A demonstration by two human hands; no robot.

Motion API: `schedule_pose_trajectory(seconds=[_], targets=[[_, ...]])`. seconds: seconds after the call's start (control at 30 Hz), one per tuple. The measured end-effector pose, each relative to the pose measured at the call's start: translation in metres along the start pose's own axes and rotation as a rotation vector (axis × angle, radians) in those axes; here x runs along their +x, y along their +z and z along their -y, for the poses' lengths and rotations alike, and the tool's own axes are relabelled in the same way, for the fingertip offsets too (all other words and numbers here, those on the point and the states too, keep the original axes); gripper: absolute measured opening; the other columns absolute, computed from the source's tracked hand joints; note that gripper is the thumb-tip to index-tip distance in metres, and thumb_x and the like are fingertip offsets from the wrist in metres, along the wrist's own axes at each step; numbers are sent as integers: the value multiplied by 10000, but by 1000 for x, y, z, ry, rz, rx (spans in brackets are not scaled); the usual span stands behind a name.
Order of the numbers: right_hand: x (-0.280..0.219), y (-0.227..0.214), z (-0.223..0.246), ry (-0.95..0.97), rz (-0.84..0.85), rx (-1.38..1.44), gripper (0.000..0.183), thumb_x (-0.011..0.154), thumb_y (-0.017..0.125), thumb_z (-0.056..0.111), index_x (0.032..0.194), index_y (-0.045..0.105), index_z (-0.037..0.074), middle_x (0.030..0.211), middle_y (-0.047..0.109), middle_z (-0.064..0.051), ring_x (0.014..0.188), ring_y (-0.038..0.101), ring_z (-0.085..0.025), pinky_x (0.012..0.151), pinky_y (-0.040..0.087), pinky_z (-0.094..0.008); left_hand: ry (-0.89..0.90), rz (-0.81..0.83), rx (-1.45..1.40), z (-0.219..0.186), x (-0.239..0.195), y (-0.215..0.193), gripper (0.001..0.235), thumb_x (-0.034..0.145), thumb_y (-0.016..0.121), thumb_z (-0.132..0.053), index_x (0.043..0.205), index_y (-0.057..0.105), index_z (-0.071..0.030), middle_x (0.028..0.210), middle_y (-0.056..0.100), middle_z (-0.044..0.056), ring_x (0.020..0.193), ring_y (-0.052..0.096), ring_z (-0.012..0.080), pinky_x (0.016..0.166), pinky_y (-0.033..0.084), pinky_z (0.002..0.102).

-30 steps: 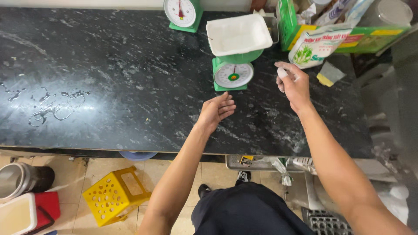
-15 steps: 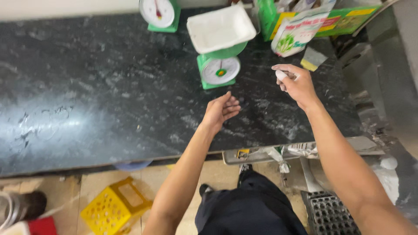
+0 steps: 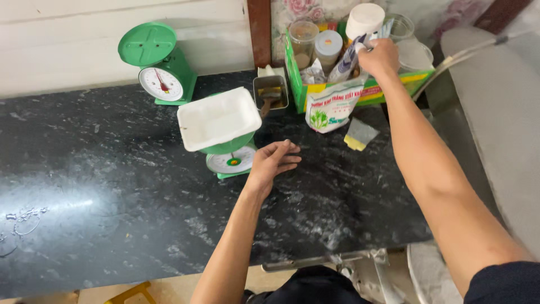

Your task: The person places a plastic container on a green kitchen scale, then pours white powder from a large bag into the container. They open a small packet and pour its contents into a plastic cup, then transfer that powder into the container on the scale. Finally, they pour the combined powders from the container into a large metal mixing bowl.

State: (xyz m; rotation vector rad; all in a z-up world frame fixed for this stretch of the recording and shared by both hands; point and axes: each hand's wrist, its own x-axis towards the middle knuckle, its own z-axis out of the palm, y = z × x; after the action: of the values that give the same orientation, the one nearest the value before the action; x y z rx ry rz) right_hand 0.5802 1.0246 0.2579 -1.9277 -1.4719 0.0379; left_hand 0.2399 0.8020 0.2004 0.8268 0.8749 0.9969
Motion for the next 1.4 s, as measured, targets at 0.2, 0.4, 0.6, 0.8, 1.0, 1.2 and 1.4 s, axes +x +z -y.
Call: schedule_pose_trajectory(seconds=[0.2, 0.4, 0.6, 0.8, 1.0, 1.2, 1.4], targets=[[68, 58, -21, 73, 248, -230, 493, 780, 784, 400, 1064, 701, 6, 1167, 661, -268, 1077, 631, -442, 860, 504, -535, 33, -100, 92, 2, 32, 29, 380, 982, 695, -348, 1051, 713, 25, 1033, 762, 122, 864, 757, 189, 767, 632, 331], [72, 39, -7, 42, 145, 276, 265, 896, 645, 225, 992, 795, 30, 875, 746, -155, 840, 758, -264, 750, 567, -393, 79, -90, 111, 1, 47, 39, 417, 962, 661, -329, 1234, 663, -13, 1067, 760, 108, 846, 761, 180, 741, 614, 309], [18, -69, 61, -97, 338, 954, 190, 994, 648, 129, 828, 679, 42, 687, 581, -9, 543, 457, -78, 479, 306, -270, 513, -103, 295, -15, 68, 82, 736, 891, 797, -262, 1499, 465, -15, 1341, 632, 194, 1124, 661, 259, 871, 567, 352], [-88, -106, 115, -88, 534, 1133, 167, 1024, 661, 125, 873, 650, 54, 750, 609, -28, 595, 502, -90, 527, 359, -246, 745, -337, 583, -28, 45, 102, 1068, 626, 948, -306, 1507, 426, -3, 1308, 608, 265, 1192, 622, 356, 983, 511, 428], [-171, -84, 113, 24, 512, 1215, 268, 1082, 648, 317, 1019, 649, 56, 830, 626, -21, 668, 545, -82, 582, 408, -234, 461, -318, 414, -23, -9, 77, 629, 722, 891, -358, 1211, 698, -11, 1066, 792, 133, 973, 777, 211, 873, 600, 358], [-241, -54, 107, 294, 386, 1446, 562, 993, 562, 538, 1353, 535, 107, 1218, 602, -29, 1040, 608, -165, 868, 507, -338, 527, -348, 285, -41, -34, 71, 553, 759, 858, -399, 1145, 744, -20, 1059, 807, 141, 971, 778, 191, 852, 595, 342], [-278, -10, 125, 246, 663, 1832, 691, 1070, 493, 584, 1567, 468, 104, 1530, 572, -60, 1399, 561, -236, 1234, 438, -422, 803, -468, 498, -39, -54, 66, 469, 854, 851, -363, 1165, 765, -22, 1136, 764, 189, 1120, 711, 313, 1057, 557, 417]])
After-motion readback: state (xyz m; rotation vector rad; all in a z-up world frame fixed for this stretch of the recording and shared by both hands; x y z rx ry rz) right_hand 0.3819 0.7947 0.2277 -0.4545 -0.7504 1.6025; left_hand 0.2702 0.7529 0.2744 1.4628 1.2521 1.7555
